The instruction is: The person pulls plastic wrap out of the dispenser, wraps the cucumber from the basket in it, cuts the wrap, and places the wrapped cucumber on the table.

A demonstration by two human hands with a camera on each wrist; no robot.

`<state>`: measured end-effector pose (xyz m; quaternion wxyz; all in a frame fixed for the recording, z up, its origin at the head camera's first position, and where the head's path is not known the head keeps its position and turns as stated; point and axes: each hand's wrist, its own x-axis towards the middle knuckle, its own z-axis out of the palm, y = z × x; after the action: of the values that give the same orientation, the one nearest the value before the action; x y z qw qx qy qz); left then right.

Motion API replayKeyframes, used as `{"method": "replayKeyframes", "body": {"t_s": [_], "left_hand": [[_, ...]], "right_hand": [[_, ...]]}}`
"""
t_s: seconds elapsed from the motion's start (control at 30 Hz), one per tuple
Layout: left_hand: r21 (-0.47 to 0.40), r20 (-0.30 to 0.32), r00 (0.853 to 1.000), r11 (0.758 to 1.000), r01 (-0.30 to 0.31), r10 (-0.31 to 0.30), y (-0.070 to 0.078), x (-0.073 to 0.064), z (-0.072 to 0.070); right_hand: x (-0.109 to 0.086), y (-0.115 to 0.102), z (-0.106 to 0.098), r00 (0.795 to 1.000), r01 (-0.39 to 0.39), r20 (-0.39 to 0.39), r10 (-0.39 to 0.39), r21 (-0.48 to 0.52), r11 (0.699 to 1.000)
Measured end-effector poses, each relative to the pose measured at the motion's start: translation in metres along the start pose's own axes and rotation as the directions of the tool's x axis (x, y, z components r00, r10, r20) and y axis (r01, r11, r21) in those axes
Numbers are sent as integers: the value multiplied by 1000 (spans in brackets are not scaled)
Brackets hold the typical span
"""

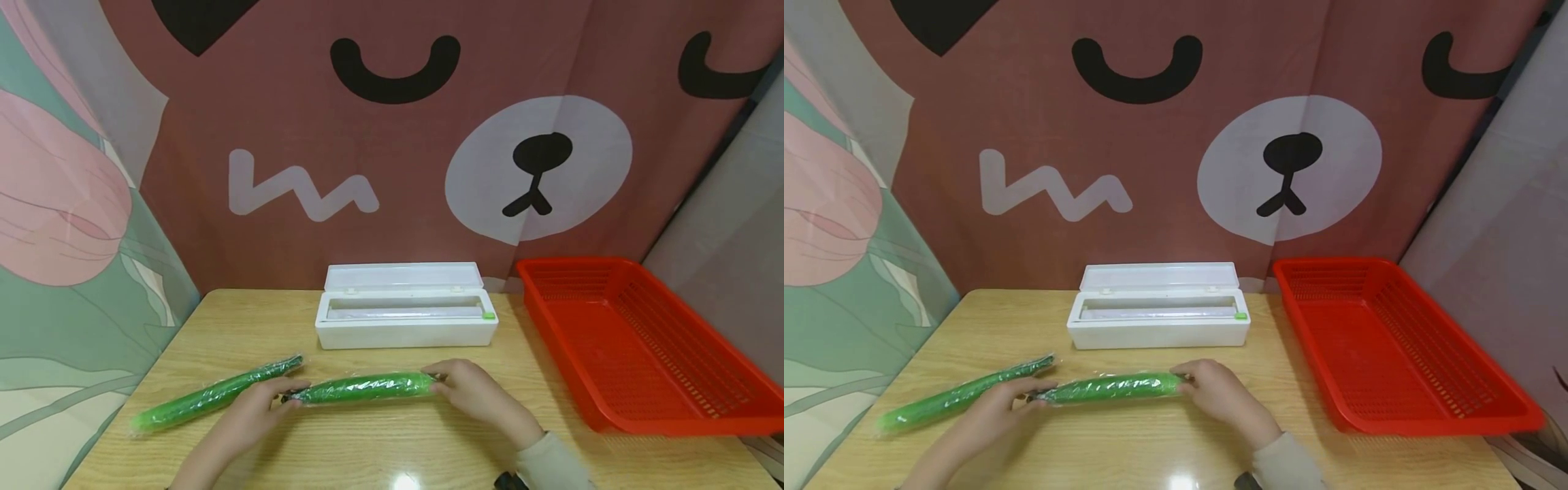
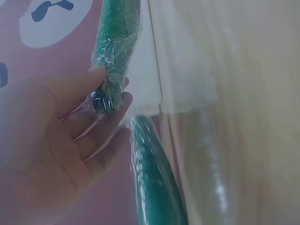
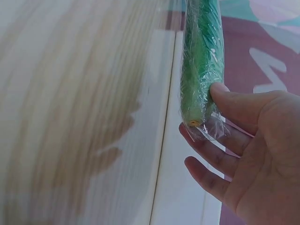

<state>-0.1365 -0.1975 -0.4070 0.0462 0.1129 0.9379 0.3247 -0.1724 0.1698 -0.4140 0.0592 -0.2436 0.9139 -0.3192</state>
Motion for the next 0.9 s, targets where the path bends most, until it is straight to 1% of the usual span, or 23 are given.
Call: {"method": "replayKeyframes", "body": {"t_s": [0.2, 0.3, 0.4, 0.53, 0.67, 0.77, 0.9], "left_hand": [[24, -17, 999, 999, 28, -28, -16, -15, -10], [28, -27, 999, 999, 25, -24, -25, -21, -15], [32, -27, 999, 999, 34, -33, -35, -28, -20], [34, -11, 997, 996, 82, -82, -47, -40, -26], [46, -13, 992, 991, 127, -126, -57, -50, -32], [55, -19, 991, 990, 132, -132, -64, -56, -37], [77, -13, 987, 984, 159, -159, -75, -62, -45]], "right_hand": [[10, -19, 12, 999, 28, 19, -28, -32, 999], [15, -28, 17, 999, 44, 27, -43, -44, 998], [20, -37, 23, 998, 49, 31, -47, -59, 997], [28, -49, 34, 998, 64, 35, -61, -87, 994], [36, -59, 47, 993, 120, 22, -118, -154, 981], [41, -67, 55, 987, 160, 3, -162, -192, 968], [47, -80, 63, 979, 195, -12, -201, -206, 959]]}}
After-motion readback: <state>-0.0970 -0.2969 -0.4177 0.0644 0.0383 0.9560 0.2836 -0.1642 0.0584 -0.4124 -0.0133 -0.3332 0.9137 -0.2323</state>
